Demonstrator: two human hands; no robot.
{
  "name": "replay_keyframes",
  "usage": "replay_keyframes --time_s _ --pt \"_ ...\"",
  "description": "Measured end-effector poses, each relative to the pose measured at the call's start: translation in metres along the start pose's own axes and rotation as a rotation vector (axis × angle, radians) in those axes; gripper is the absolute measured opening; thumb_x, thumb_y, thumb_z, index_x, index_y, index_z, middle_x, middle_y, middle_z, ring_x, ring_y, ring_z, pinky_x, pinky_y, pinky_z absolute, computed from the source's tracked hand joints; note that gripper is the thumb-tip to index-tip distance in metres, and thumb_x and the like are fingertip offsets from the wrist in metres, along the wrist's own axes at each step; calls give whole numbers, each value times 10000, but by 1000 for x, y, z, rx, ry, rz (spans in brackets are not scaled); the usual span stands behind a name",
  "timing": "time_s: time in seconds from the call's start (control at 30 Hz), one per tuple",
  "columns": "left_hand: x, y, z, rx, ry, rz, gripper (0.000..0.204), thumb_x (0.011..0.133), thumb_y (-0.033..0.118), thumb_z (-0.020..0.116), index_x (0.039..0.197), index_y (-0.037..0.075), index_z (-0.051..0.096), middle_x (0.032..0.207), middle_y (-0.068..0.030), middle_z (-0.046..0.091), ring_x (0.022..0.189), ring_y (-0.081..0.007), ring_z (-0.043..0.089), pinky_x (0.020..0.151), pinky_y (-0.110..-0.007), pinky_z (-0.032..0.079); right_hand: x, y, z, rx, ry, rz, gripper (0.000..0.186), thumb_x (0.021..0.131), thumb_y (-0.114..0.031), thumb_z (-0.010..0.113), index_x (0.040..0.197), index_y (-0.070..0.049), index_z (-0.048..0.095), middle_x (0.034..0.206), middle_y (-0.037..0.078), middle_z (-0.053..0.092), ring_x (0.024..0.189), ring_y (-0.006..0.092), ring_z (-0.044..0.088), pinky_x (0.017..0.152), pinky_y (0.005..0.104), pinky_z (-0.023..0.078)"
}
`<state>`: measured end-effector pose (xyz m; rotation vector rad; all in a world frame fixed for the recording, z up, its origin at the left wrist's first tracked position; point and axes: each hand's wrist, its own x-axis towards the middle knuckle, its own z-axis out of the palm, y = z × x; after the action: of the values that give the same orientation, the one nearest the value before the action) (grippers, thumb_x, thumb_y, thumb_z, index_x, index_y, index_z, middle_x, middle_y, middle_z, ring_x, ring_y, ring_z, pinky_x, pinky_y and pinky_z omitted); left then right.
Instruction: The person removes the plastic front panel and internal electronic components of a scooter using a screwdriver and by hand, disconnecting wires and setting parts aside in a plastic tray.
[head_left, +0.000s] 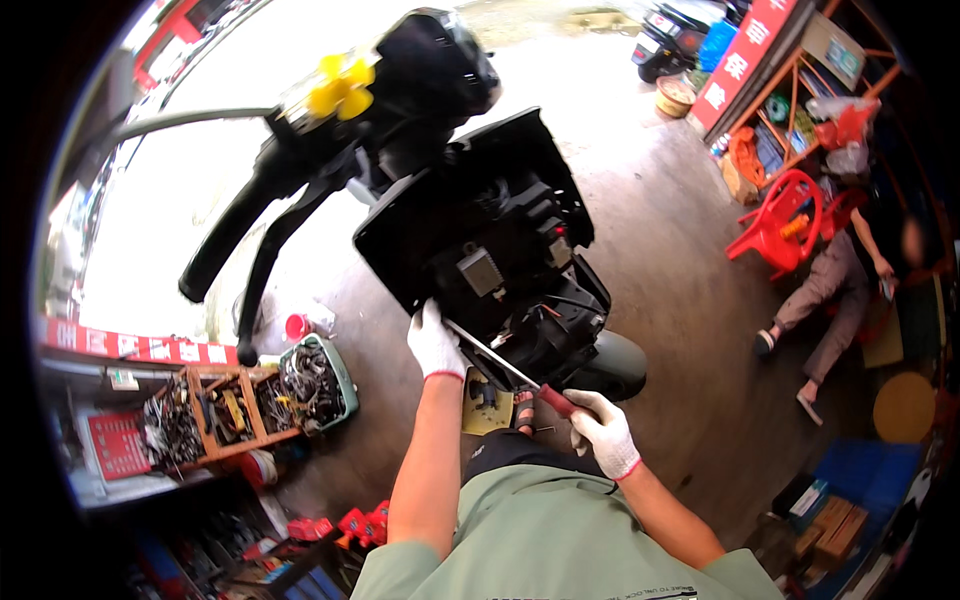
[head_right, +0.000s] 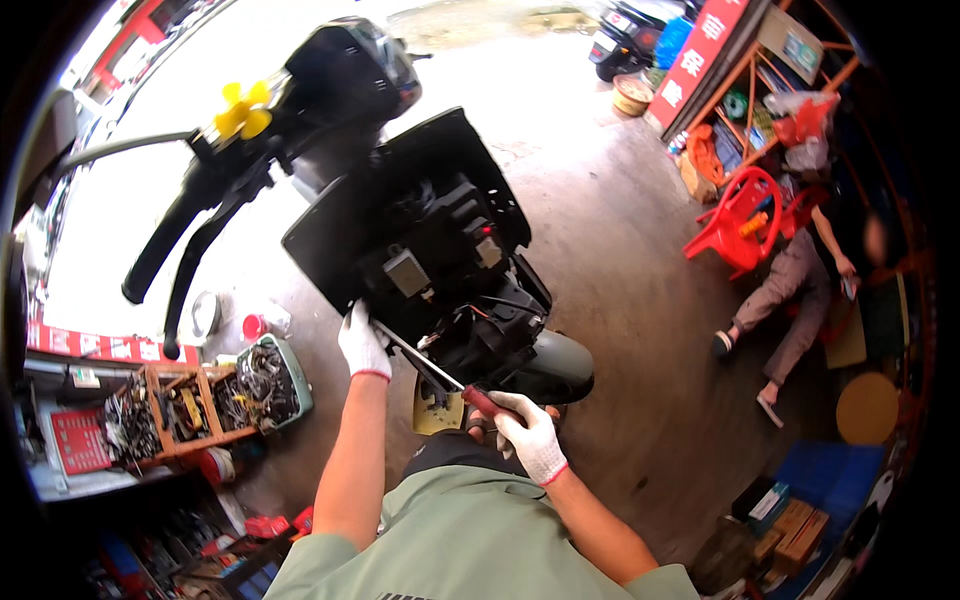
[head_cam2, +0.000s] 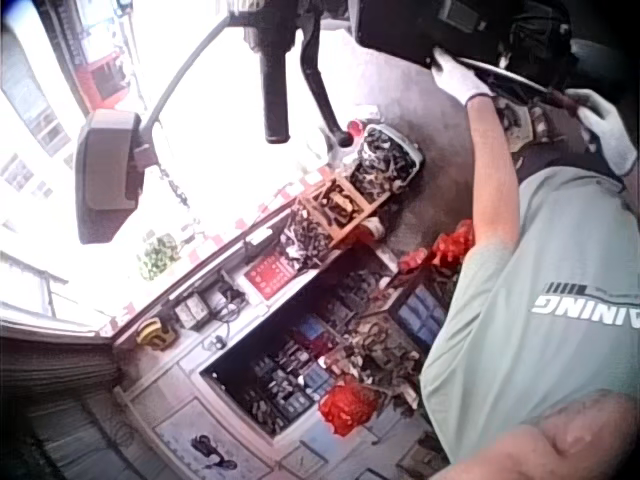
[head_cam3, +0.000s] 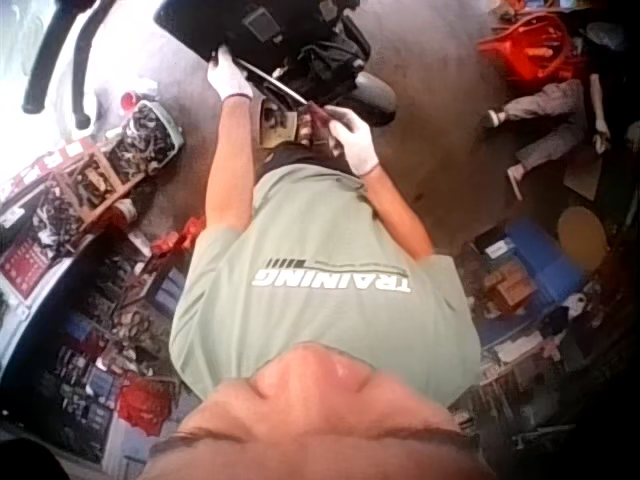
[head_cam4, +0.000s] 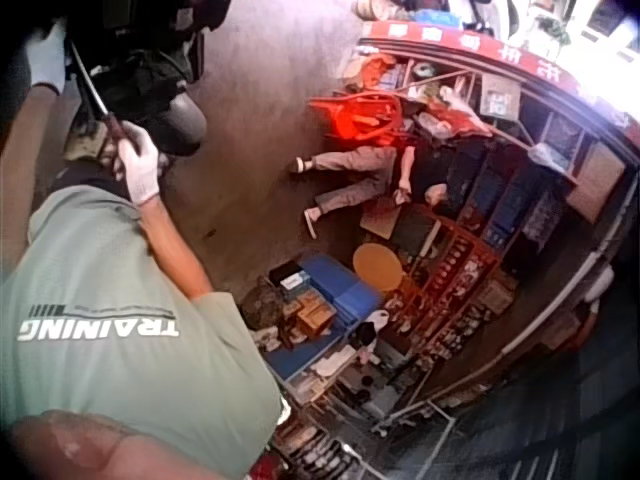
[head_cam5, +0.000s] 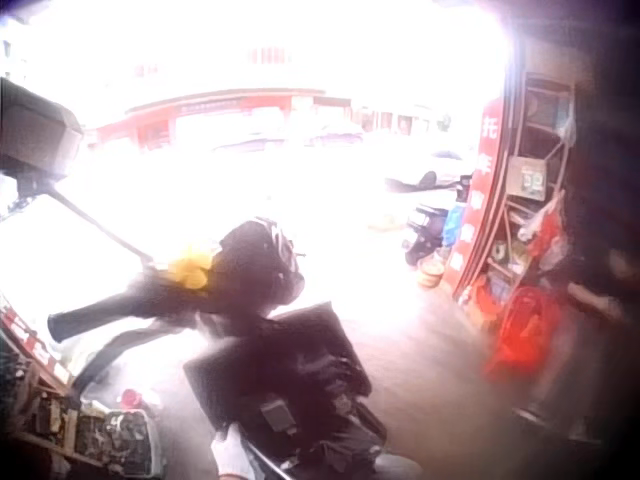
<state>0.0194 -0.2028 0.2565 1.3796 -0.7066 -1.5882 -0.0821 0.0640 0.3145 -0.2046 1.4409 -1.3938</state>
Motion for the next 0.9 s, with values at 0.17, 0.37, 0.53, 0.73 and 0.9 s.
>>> replay_keyframes --time_s 0.17,0.37,0.53,0.73,0.9 --pt "-8 -14 -46 -227 -61 -265 202 983 271 512 839 130 532 580 63 289 453 -77 233 434 -267 185 -33 1 -65 8 7 11 328 912 -5 540 1231 52 589 793 53 607 591 96 532 526 245 441" --pt "-65 -50 -63 61 -320 -714 141 942 223 543 932 88 583 651 -2 443 550 -134 382 509 -292 315 -43 38 -152 662 5 -13 310 934 -59 536 1240 -28 568 999 177 675 612 154 564 502 263 452" --pt "-135 -107 -9 246 -441 -847 238 829 39 500 1050 24 587 796 -83 578 629 -179 521 589 -323 435 -20 39 -187 464 226 -17 318 961 -79 535 1255 42 556 960 99 665 595 89 555 495 235 452" --pt "-155 -166 88 361 -418 -627 161 867 63 426 951 47 563 602 -15 376 476 -135 329 462 -286 277 12 25 -217 443 197 -26 284 965 -75 583 1239 -2 604 866 17 636 606 45 557 510 199 462" --pt "-165 -181 162 493 -380 -406 344 1048 323 425 1069 36 614 555 60 270 435 -69 222 425 -251 199 36 20 -235 424 148 -11 290 938 -37 595 1225 -52 631 883 -3 636 629 30 549 523 195 466"
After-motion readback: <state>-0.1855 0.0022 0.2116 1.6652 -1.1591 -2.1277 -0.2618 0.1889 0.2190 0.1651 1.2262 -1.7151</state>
